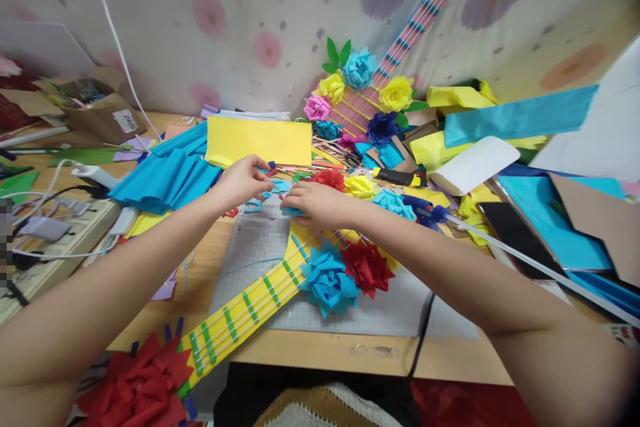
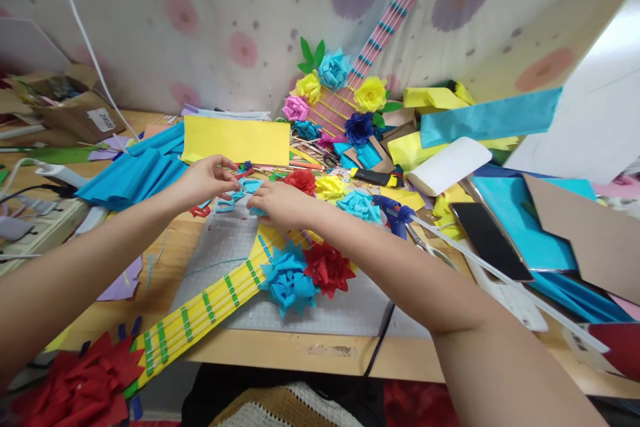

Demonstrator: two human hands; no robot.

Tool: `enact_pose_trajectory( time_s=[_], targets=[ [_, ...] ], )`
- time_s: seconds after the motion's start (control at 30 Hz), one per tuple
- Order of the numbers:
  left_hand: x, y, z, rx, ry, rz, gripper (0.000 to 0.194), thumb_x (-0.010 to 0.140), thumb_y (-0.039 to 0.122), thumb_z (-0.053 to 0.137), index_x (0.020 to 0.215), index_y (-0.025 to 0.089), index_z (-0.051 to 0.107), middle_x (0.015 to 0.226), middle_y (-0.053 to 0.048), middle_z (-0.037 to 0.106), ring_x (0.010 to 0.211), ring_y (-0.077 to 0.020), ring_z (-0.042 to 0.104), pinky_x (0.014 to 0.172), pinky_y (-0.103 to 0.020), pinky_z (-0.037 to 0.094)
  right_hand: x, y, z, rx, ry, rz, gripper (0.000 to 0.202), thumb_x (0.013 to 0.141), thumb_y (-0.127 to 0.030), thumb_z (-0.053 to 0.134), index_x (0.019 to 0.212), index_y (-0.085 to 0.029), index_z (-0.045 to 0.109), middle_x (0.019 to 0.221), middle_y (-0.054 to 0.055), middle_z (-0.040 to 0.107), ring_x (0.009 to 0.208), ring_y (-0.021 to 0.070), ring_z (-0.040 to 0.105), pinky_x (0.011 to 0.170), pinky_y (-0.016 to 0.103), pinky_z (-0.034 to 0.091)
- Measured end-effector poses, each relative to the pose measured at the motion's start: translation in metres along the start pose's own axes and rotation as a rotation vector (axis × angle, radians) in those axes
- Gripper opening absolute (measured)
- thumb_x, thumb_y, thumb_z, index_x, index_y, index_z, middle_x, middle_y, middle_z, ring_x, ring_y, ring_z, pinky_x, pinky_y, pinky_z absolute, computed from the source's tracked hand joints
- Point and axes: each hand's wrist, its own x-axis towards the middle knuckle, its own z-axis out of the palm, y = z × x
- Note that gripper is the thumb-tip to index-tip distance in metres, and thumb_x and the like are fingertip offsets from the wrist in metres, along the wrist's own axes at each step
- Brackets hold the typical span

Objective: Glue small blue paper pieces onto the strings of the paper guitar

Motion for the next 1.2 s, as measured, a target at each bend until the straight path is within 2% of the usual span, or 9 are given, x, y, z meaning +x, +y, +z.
enact_pose_trajectory(
  time_s=[0.23,0.43,0.57,0.8,1.0,1.2],
  targets=[
    [0.005,0.003,0.008,0.165,0.017,0.036,0.039,0.056,0.016,0.073,0.090,0.019,0.055,0.068,0.001,0.065,0.061,-0.0154,0.063,0.055,-0.025,0.051,-0.024,-0.006,0.004,0.021,0.053,-0.004,0.033,0.083,-0.016,0.051,0.114,-0.008,0.059,0.119,0.015,0.059,0.112,0.0225,0.051,0.096,0.038,0.042],
    [0.005,0.012,0.013,0.449,-0.019,0.088,0.034,0.064,0.017,0.061,0.097,0.019,0.059,0.074,0.000,0.068,0.051,-0.0138,0.061,0.051,-0.023,0.045,-0.032,-0.009,0.008,-0.033,0.067,-0.007,0.037,0.083,-0.012,0.047,0.118,-0.007,0.058,0.121,0.015,0.059,0.117,0.0238,0.049,0.099,0.041,0.041],
    [0.005,0.020,0.017,0.554,-0.008,0.099,0.036,0.064,0.016,0.059,0.101,0.018,0.061,0.075,-0.001,0.069,0.051,-0.0133,0.061,0.052,-0.022,0.044,-0.035,-0.010,0.010,-0.036,0.074,-0.012,0.037,0.083,-0.013,0.046,0.118,-0.009,0.058,0.123,0.013,0.058,0.117,0.0235,0.050,0.099,0.042,0.040],
    [0.004,0.031,0.024,0.592,-0.158,0.015,0.050,0.064,0.014,0.061,0.114,0.017,0.058,0.078,-0.002,0.071,0.048,-0.0134,0.061,0.044,-0.021,0.041,-0.036,-0.009,0.012,-0.018,0.064,-0.017,0.039,0.082,-0.014,0.048,0.119,-0.008,0.057,0.125,0.014,0.057,0.119,0.0230,0.048,0.102,0.041,0.038],
    [0.008,0.030,0.025,0.618,-0.227,-0.020,0.051,0.060,0.013,0.064,0.111,0.018,0.061,0.075,-0.004,0.072,0.046,-0.0136,0.061,0.045,-0.020,0.043,-0.034,-0.009,0.010,0.009,0.063,-0.010,0.035,0.082,-0.013,0.049,0.115,-0.009,0.058,0.119,0.016,0.060,0.117,0.0222,0.050,0.101,0.041,0.038],
    [0.015,0.022,0.024,0.482,-0.277,-0.026,0.053,0.054,0.009,0.064,0.106,0.019,0.065,0.066,-0.002,0.070,0.046,-0.0154,0.062,0.045,-0.022,0.046,-0.032,-0.009,0.010,0.006,0.064,-0.019,0.032,0.083,-0.013,0.048,0.112,-0.008,0.059,0.118,0.016,0.060,0.116,0.0228,0.050,0.100,0.042,0.039]
  ],
)
